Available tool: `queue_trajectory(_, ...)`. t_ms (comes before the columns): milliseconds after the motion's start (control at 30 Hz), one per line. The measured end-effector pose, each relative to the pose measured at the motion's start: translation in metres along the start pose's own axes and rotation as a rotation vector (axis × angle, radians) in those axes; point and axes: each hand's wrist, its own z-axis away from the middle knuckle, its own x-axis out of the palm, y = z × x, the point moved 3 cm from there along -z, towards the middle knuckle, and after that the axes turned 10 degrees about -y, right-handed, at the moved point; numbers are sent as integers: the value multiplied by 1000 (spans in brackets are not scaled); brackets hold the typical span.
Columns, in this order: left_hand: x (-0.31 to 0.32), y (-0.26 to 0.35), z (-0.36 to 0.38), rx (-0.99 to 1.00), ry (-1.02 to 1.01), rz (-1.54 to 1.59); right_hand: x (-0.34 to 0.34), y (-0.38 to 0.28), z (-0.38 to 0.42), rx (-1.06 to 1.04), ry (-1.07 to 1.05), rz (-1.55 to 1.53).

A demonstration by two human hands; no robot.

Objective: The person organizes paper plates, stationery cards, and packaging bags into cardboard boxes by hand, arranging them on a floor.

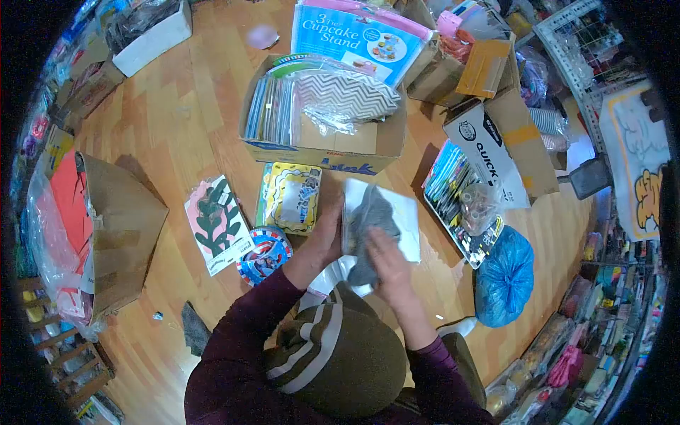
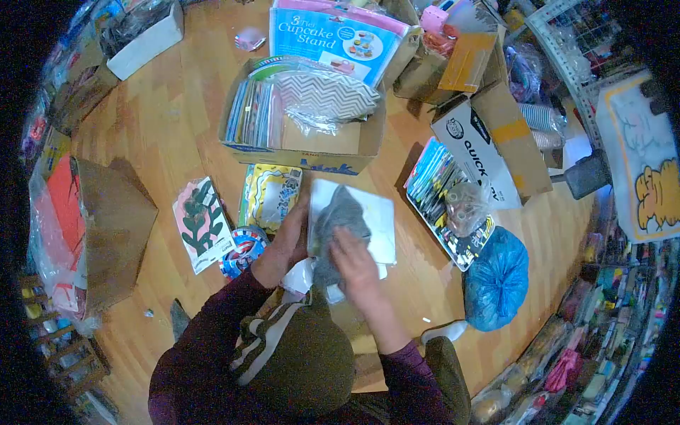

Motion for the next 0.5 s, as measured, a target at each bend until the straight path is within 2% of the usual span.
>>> queue_trajectory(67,-20,-8,2,-80,171,-96,13,-19,0,-5,-174,-35)
queue_trajectory(100,-16,-12,7,-82,171,-97,16,-23,0,-4,-172,-36)
queue_trajectory(133,-10,-14,12,8,139,-293,18,-23,0,81,-137,-67)
queue_trajectory(167,-6,-14,16,-40,149,-359,19,-21,0,165,-102,-100)
queue_trajectory(233,2,-15,20,-97,161,-429,26,-8,-4,192,-95,-67)
queue_trajectory(300,5,-22,15,-17,50,-218,22,8,-13,280,50,26)
queue_trajectory(333,-33,-43,0,-68,-54,103,12,13,-19,324,90,18)
queue_trajectory(367,-43,-45,-2,-75,-48,108,2,20,-23,372,126,8)
queue_trajectory(400,-48,-42,0,32,-72,-455,-4,37,-24,348,217,34)
queue_trajectory(433,-53,-49,6,9,-44,-502,-3,58,-20,340,300,55)
queue_trajectory(500,-63,-63,17,-42,11,-595,4,110,-9,481,400,-67)
